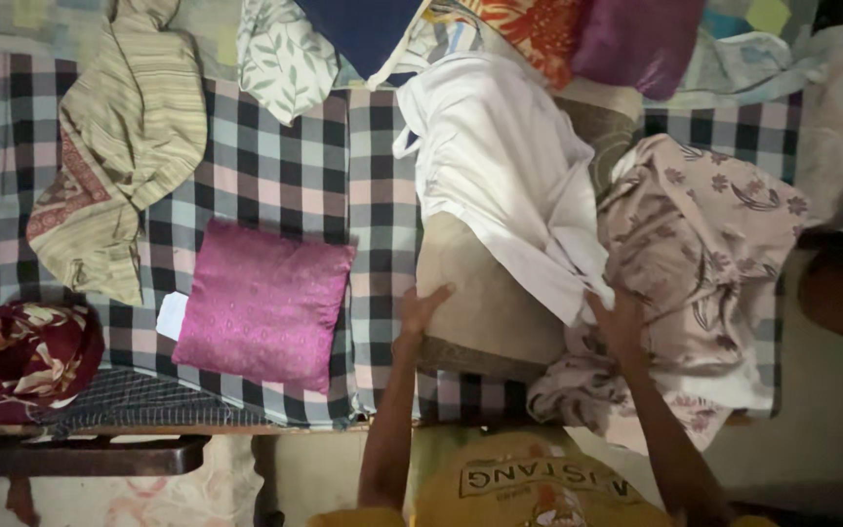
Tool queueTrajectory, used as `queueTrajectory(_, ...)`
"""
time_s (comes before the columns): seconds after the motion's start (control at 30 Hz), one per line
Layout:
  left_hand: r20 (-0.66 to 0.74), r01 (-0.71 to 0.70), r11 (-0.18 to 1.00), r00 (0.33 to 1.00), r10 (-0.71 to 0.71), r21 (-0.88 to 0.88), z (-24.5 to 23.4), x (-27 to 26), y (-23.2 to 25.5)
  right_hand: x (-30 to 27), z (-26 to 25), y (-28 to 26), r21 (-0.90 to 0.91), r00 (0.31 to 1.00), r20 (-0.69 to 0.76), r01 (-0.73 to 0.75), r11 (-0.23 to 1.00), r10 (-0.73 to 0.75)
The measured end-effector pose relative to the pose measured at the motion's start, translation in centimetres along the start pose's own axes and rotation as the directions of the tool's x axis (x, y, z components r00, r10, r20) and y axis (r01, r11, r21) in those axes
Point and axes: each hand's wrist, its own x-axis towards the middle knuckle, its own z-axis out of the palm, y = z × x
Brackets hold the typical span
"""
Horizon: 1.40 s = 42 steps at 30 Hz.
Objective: The person sorts through a pile of clothes and linens on a bed, folding various items and placing them into pillowcases.
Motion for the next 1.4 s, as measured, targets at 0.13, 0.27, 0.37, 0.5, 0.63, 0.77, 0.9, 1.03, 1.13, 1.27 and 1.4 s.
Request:
queueTrajectory(0.13, -0.052, -0.250, 0.934, 0.961, 0.271, 0.254, 2.8, -4.0, 3.4, -1.8, -3.0, 1.2, 0.141, 0.945, -0.323, 0.101, 0.985, -0.051)
queueTrajectory(0.27, -0.062, -0.390, 0.759, 0.870, 0.489, 0.521, 0.7, -10.8, 8.6, 0.0, -8.8, -0.4, 0.215, 0.888, -0.452, 0.206, 0.955, -0.090)
queueTrajectory(0.37, -0.048, -0.423, 0.611, 0.796, 0.603, 0.669, -6.0, -17.1, 11.2, 0.0, -12.7, -3.6, 0.332, 0.902, -0.419, 0.258, 0.907, -0.103)
queueTrajectory(0.5, -0.259, -0.128, 0.542, 0.773, 0.579, 0.830, -18.3, -21.9, 12.4, -1.8, -12.8, -6.2, 0.796, 0.982, -0.182, 0.122, 0.593, 0.042)
queueTrajectory(0.63, -0.269, 0.190, 0.191, 0.620, 0.737, 0.963, -24.2, -22.9, 10.2, -6.0, -10.1, -9.6, 0.674, 0.974, -0.194, 0.044, 0.737, 0.120)
queueTrajectory(0.77, 0.275, -0.528, 0.172, 0.661, 0.698, 0.832, -12.5, -20.9, 10.1, -12.6, -10.8, -19.7, 0.906, 0.982, -0.127, 0.172, 0.387, -0.141)
queueTrajectory(0.9, 0.549, -0.749, 0.023, 0.506, 0.666, 0.662, 2.4, -21.5, 8.3, -19.1, -14.5, -29.3, 0.977, 0.991, -0.062, 0.036, 0.212, 0.120)
queueTrajectory(1.03, 0.254, -0.775, 0.113, 0.336, 0.907, 0.622, -1.9, -12.3, 5.0, -24.9, -19.9, -31.2, 0.856, 0.919, -0.369, 0.395, 0.334, -0.141)
queueTrajectory(1.13, 0.108, -0.449, 0.208, 0.583, 0.806, 0.869, -8.5, -5.7, 7.0, -20.3, -20.8, -27.2, 0.729, 0.857, -0.441, 0.516, 0.450, -0.268)
queueTrajectory(1.27, 0.100, -0.306, -0.006, 0.293, 0.951, 0.952, -14.0, -8.7, 22.9, -9.0, -23.0, -22.0, 0.679, 0.888, -0.370, 0.459, 0.573, -0.274)
queueTrajectory(1.4, 0.188, -0.460, -0.412, -0.457, 0.869, 0.787, -16.7, -18.0, 33.3, -5.4, -20.5, -17.3, 0.505, 0.816, -0.426, 0.574, 0.645, -0.392)
